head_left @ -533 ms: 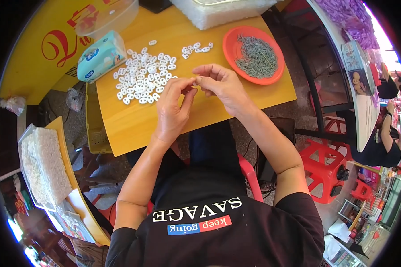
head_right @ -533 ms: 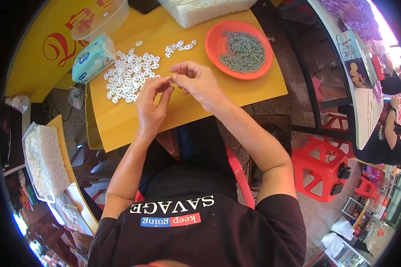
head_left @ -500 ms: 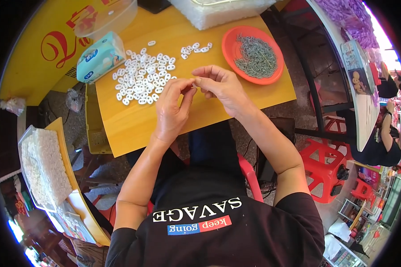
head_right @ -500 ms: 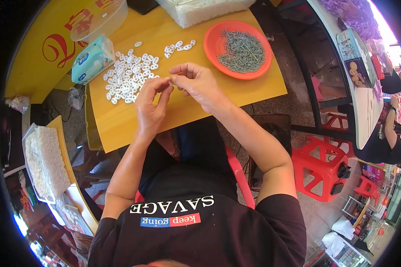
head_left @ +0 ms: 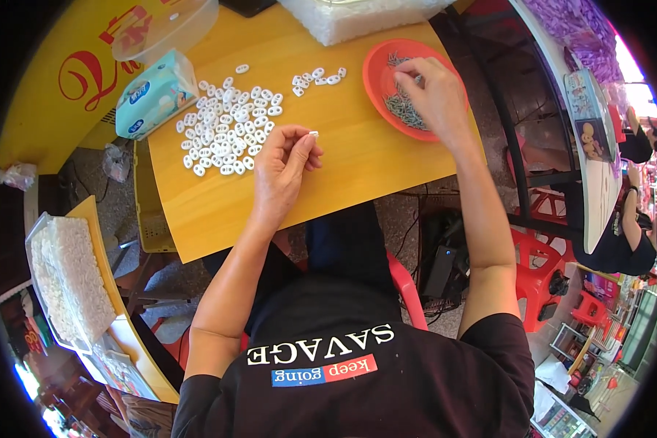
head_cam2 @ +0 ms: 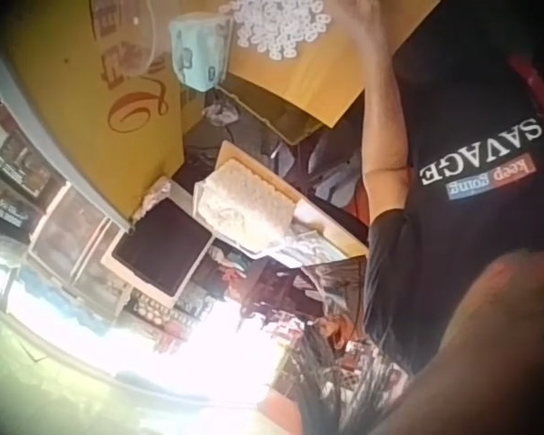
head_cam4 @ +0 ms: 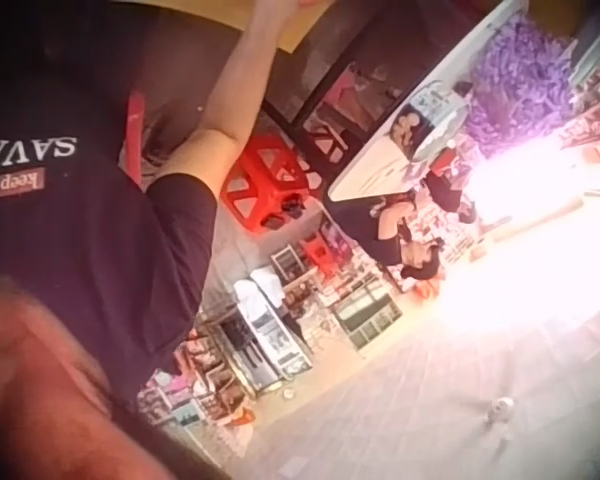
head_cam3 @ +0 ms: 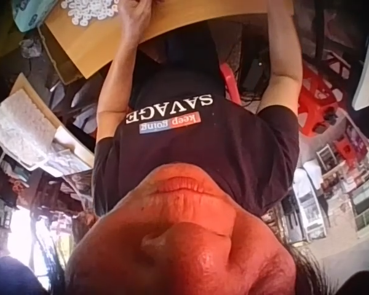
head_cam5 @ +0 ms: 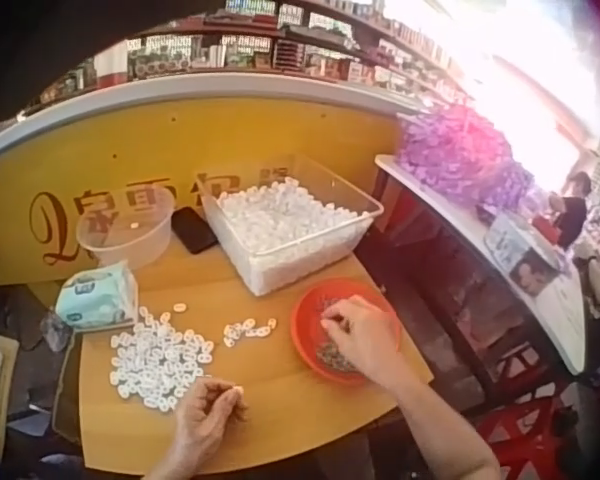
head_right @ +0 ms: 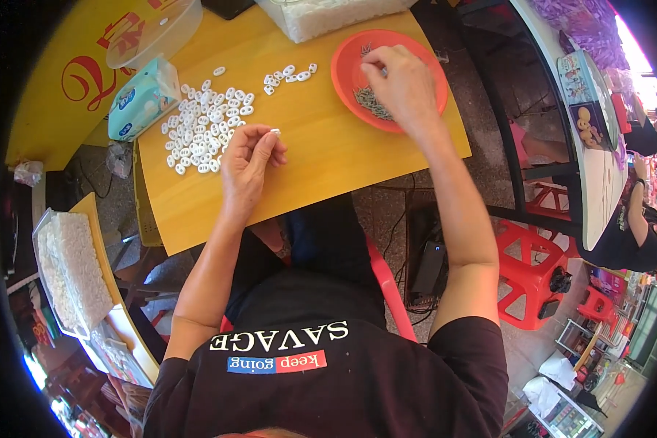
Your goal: Inserting small metal pins into white plastic connectors.
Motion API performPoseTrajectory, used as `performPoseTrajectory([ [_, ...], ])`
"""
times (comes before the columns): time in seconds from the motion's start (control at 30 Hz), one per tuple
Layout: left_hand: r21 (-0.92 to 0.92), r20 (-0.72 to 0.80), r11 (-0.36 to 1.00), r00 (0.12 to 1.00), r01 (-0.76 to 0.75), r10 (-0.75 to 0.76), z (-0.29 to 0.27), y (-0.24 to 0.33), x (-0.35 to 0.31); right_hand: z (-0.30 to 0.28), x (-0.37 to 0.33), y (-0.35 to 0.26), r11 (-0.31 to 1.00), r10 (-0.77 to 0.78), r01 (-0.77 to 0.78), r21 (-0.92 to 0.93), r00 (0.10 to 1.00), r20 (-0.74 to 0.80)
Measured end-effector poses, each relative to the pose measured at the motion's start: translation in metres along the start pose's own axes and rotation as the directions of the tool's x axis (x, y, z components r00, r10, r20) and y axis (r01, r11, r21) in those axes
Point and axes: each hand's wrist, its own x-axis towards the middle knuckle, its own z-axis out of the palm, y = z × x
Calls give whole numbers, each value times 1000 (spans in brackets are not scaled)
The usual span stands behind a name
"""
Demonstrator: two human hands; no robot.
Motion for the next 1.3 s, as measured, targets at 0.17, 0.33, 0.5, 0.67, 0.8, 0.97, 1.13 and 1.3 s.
performPoseTrajectory([
  [0.17,-28,-8,999,999,44,-44,-3,-2,2,-2,19,17,975,-6,44,-216,985,173],
  [0.33,-39,2,998,998,57,-57,-6,-3,3,11,26,8,894,31,105,-435,955,294],
  [0.5,-38,14,998,999,50,-50,-4,-2,4,15,33,14,877,-1,129,-463,964,267],
  [0.67,-66,4,996,999,53,-53,-6,-4,3,19,36,5,856,-27,191,-480,944,328],
  [0.8,-145,-19,989,999,23,-26,-8,0,4,12,26,-1,956,-108,147,-253,981,160],
  [0.97,-257,-11,964,997,74,-80,-15,3,9,15,6,-29,904,84,-107,413,994,75],
  [1.13,-281,-33,958,997,60,-72,-17,3,10,38,-34,-77,729,65,-145,669,988,143],
  [1.3,-288,-7,956,998,52,-56,-16,3,9,63,-55,-89,425,105,-319,847,947,305],
])
